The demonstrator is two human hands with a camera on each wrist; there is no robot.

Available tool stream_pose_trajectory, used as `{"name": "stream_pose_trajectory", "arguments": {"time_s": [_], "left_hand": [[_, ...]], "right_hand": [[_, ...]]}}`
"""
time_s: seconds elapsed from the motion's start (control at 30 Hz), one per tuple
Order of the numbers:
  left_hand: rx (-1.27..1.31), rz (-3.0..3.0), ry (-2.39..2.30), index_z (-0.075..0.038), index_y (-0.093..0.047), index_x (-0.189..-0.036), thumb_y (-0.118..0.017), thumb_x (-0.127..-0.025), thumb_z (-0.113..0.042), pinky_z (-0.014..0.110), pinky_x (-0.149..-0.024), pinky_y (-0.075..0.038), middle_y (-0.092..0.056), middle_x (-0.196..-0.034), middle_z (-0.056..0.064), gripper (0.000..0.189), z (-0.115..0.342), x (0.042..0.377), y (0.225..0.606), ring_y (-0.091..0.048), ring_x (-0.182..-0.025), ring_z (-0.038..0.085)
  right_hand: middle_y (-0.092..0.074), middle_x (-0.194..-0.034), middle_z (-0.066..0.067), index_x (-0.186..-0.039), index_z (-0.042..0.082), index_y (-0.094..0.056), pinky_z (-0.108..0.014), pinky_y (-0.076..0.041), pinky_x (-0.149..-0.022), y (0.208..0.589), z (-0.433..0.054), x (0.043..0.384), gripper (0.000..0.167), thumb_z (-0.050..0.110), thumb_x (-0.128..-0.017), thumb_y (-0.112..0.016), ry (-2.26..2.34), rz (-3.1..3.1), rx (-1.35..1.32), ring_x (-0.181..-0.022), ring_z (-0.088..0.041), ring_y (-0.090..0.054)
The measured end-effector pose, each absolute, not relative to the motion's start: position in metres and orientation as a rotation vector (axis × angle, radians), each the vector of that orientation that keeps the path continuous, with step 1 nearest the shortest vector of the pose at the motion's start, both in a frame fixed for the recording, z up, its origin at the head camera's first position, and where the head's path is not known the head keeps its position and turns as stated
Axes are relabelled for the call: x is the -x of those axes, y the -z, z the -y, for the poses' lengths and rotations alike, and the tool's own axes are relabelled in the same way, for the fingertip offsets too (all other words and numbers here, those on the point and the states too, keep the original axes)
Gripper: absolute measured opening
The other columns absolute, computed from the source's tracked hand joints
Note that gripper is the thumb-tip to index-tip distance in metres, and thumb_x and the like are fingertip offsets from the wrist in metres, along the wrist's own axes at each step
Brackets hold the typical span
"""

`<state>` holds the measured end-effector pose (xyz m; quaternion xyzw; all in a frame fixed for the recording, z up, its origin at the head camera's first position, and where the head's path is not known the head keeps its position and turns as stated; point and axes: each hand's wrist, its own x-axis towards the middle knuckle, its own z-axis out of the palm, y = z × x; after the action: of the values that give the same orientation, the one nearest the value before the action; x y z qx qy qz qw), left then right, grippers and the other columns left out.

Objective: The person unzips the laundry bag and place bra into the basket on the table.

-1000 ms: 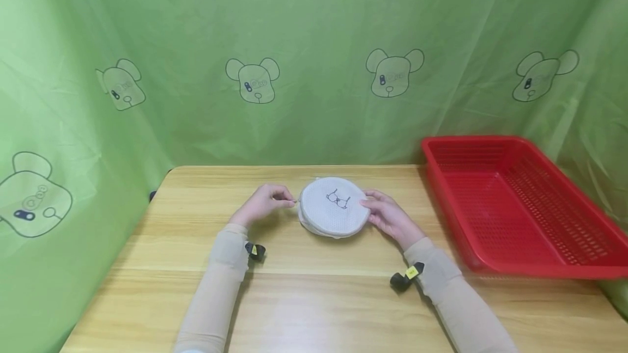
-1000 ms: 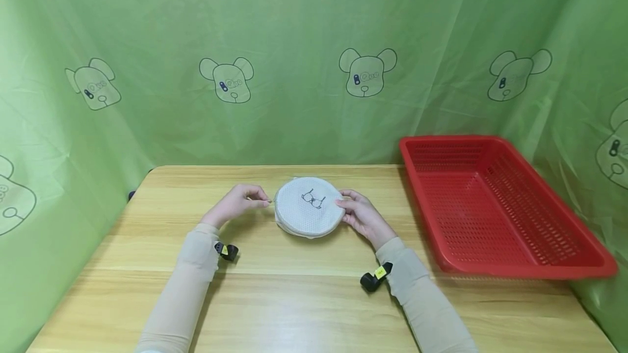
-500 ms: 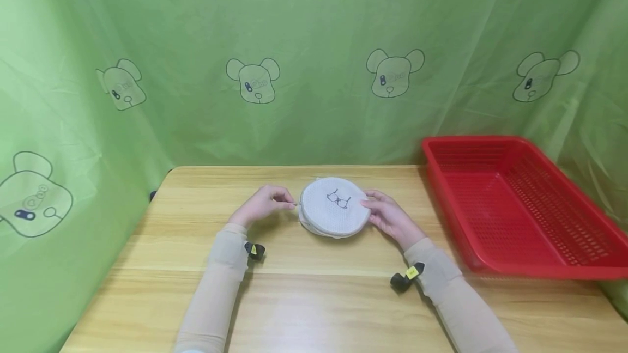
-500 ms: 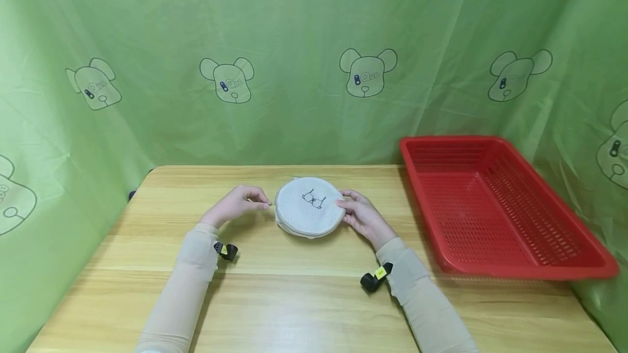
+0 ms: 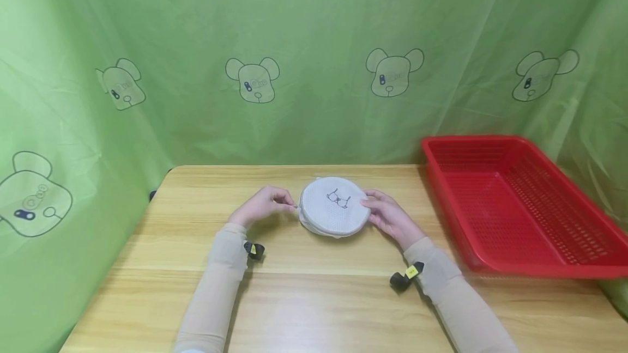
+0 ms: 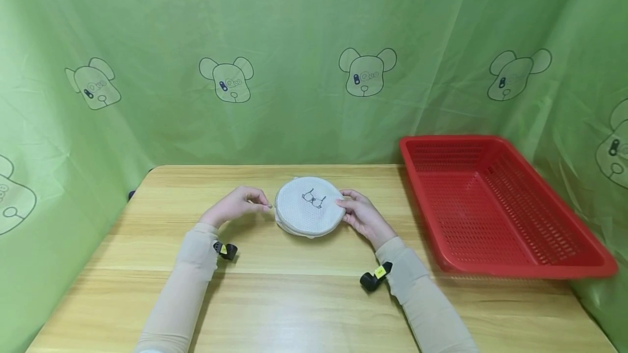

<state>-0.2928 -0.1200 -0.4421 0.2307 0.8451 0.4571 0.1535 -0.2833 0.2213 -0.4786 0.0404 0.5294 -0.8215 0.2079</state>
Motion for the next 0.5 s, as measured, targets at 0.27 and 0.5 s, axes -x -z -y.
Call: {"name": "stream_pose_trajectory", "arguments": {"time_s": [0.27, 0.5], "left_hand": [[-0.665, -2.392, -1.317, -0.002, -0.07, -0.098, -0.069, -0.088, -0.011, 0.041, -0.1, -0.045, -0.072, -0.103, 0.016, 0.013, 0.12, 0.2931, 0.4415, -0.063, -0.097, 0.018], [-0.622, -2.437, -1.303, -0.012, -0.071, -0.096, -0.07, -0.088, -0.019, 0.041, -0.1, -0.046, -0.073, -0.097, 0.005, 0.011, 0.1214, 0.2946, 0.4435, -0.063, -0.097, 0.017]], "right_hand": [[-0.065, -0.103, -0.003, -0.128, 0.006, -0.043, -0.025, -0.059, -0.08, 0.478, -0.2217, 0.2824, 0.039, -0.005, -0.092, -0.055, 2.278, -1.482, -0.122, -0.087, -0.013, -0.069], [-0.064, -0.105, -0.002, -0.131, 0.007, -0.041, -0.026, -0.059, -0.08, 0.4791, -0.2207, 0.2828, 0.04, -0.001, -0.094, -0.054, 2.25, -1.498, -0.147, -0.088, -0.012, -0.067]]}}
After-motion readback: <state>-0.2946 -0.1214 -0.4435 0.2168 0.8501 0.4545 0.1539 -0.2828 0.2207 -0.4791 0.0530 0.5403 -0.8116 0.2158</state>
